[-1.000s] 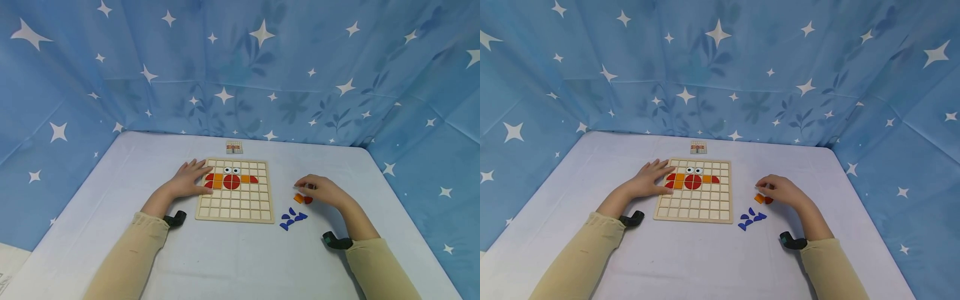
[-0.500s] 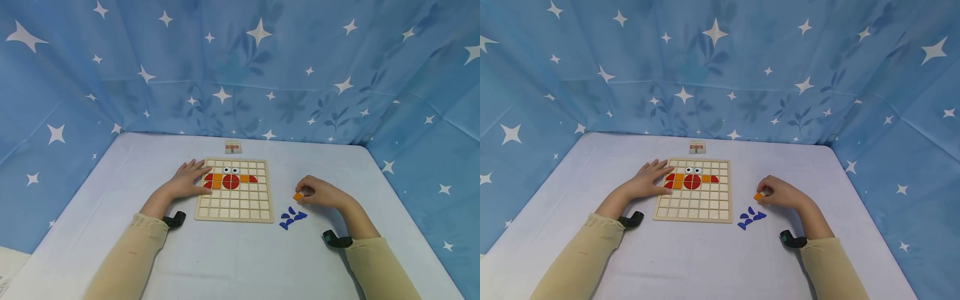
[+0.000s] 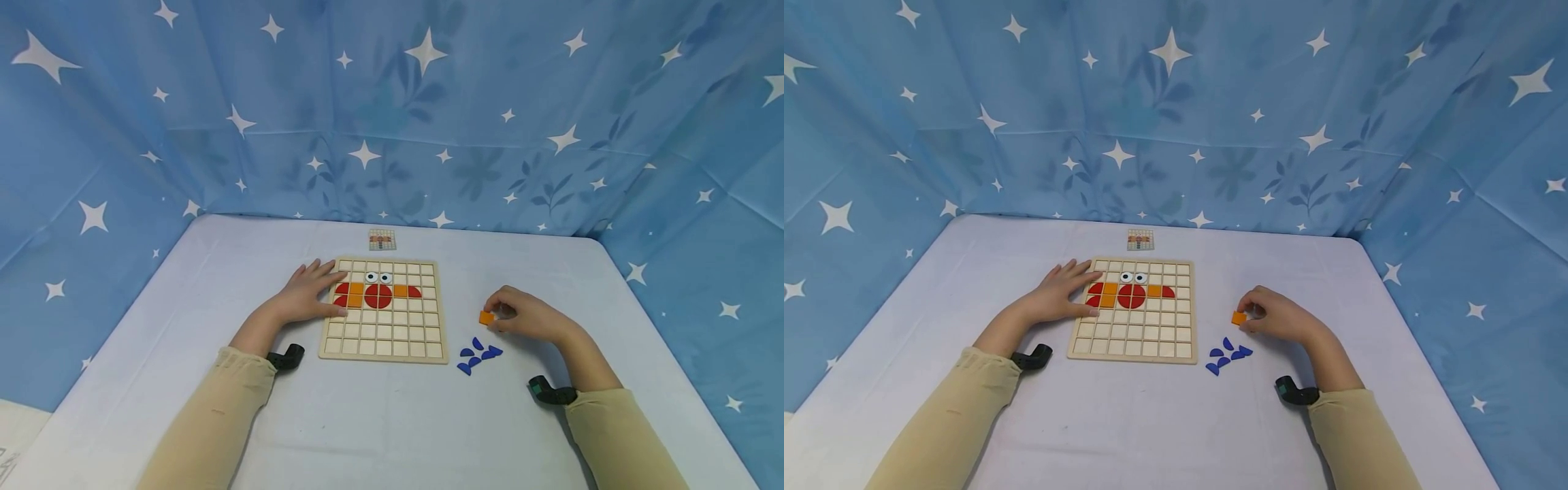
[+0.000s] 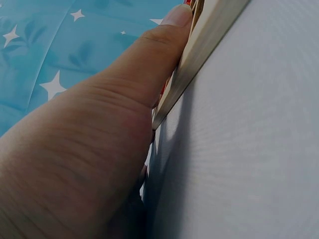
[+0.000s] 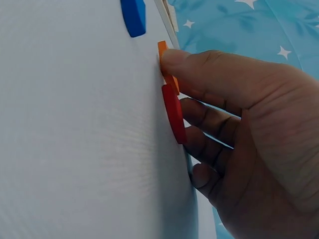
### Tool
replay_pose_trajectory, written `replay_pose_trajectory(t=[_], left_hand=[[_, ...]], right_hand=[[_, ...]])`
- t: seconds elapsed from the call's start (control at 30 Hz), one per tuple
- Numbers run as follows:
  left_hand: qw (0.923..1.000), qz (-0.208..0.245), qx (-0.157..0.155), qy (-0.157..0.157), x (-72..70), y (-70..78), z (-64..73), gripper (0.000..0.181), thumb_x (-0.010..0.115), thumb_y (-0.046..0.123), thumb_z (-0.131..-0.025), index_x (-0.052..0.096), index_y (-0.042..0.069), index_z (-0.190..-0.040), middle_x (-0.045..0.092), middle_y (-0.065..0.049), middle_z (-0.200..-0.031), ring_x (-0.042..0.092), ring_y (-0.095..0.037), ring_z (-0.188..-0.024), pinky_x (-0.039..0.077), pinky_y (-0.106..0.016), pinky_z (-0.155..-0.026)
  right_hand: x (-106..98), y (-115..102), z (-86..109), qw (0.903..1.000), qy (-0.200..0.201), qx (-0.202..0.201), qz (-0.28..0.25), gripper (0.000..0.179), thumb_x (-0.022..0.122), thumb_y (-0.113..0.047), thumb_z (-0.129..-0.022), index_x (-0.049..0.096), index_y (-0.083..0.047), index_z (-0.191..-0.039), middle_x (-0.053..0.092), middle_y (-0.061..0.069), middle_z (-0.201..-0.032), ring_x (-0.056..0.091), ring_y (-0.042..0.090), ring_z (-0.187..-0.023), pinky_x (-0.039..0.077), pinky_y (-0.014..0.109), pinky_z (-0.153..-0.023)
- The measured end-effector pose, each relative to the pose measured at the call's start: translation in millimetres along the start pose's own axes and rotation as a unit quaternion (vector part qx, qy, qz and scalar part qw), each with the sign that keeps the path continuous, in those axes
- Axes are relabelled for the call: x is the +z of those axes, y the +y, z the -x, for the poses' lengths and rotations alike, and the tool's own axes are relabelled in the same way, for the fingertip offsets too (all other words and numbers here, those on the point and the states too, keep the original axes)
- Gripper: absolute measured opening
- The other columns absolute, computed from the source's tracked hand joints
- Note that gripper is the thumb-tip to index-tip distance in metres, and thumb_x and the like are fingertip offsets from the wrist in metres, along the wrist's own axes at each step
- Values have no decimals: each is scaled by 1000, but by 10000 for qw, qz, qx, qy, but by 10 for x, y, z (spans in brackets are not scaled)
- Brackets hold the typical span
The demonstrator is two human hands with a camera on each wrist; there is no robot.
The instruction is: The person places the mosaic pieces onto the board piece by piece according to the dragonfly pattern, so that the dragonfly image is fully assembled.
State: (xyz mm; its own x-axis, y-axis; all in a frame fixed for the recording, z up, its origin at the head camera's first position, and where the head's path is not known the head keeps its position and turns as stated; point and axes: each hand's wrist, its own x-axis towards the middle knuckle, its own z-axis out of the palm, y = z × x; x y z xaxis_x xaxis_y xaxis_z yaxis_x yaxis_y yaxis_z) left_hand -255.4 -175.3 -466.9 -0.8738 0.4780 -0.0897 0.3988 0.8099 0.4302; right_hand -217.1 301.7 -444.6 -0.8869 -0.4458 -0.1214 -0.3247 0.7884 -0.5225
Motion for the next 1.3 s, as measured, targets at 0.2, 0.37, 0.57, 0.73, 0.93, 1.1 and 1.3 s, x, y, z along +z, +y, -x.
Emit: replay_pose_trajectory(t=[0.2,0.37,0.57,0.73,0.93,1.1,1.3], left_hand=[[10000,5,-4,0,-10,11,1,91,67,67,-81,33,27,-156,14,-6,-167,2,-36,-155,-3,-55,-124],[10000,11,23,8,-19,15,5,91,67,67,-81,34,26,-156,15,-6,-167,2,-37,-155,-2,-56,-124],[10000,10,13,8,-15,13,2,91,67,68,-81,34,27,-155,15,-6,-167,2,-36,-155,-3,-55,-124],[10000,19,-27,-12,-11,16,1,91,67,68,-81,34,27,-155,15,-5,-167,2,-35,-155,-3,-55,-124],[10000,6,-27,-18,-20,25,7,90,67,67,-82,34,27,-155,15,-5,-167,2,-36,-155,-2,-55,-124],[10000,11,-22,-10,-24,31,11,90,67,67,-81,34,27,-155,15,-5,-167,2,-36,-155,-2,-56,-124],[10000,49,-27,0,-24,29,12,91,67,67,-81,35,26,-155,15,-5,-167,2,-36,-155,-2,-56,-124]], right_hand=[[17,-8,-10,10000,44,-75,-2,23,76,-20,-87,66,-20,-107,59,-4,-102,52,15,-94,50,24,-83],[13,-34,-10,10000,63,-69,35,22,75,-20,-88,66,-20,-107,59,-4,-101,52,15,-93,50,25,-83],[-12,-90,-13,9998,152,-61,133,22,75,-19,-87,65,-19,-107,60,-4,-100,51,16,-91,49,26,-78],[-42,-157,-33,9999,127,-98,54,19,72,-15,-89,65,-18,-107,61,-2,-99,52,18,-87,50,24,-71],[-84,-262,-102,9999,-1,-106,31,20,70,-16,-91,65,-18,-109,61,0,-98,54,16,-79,50,25,-64],[-98,-396,-193,9996,-11,-277,113,19,71,-18,-91,65,-20,-109,62,-2,-100,54,16,-83,49,29,-69],[-52,-580,-342,9986,29,-419,309,18,70,-21,-91,66,-22,-108,63,-6,-101,52,17,-91,47,32,-76]])
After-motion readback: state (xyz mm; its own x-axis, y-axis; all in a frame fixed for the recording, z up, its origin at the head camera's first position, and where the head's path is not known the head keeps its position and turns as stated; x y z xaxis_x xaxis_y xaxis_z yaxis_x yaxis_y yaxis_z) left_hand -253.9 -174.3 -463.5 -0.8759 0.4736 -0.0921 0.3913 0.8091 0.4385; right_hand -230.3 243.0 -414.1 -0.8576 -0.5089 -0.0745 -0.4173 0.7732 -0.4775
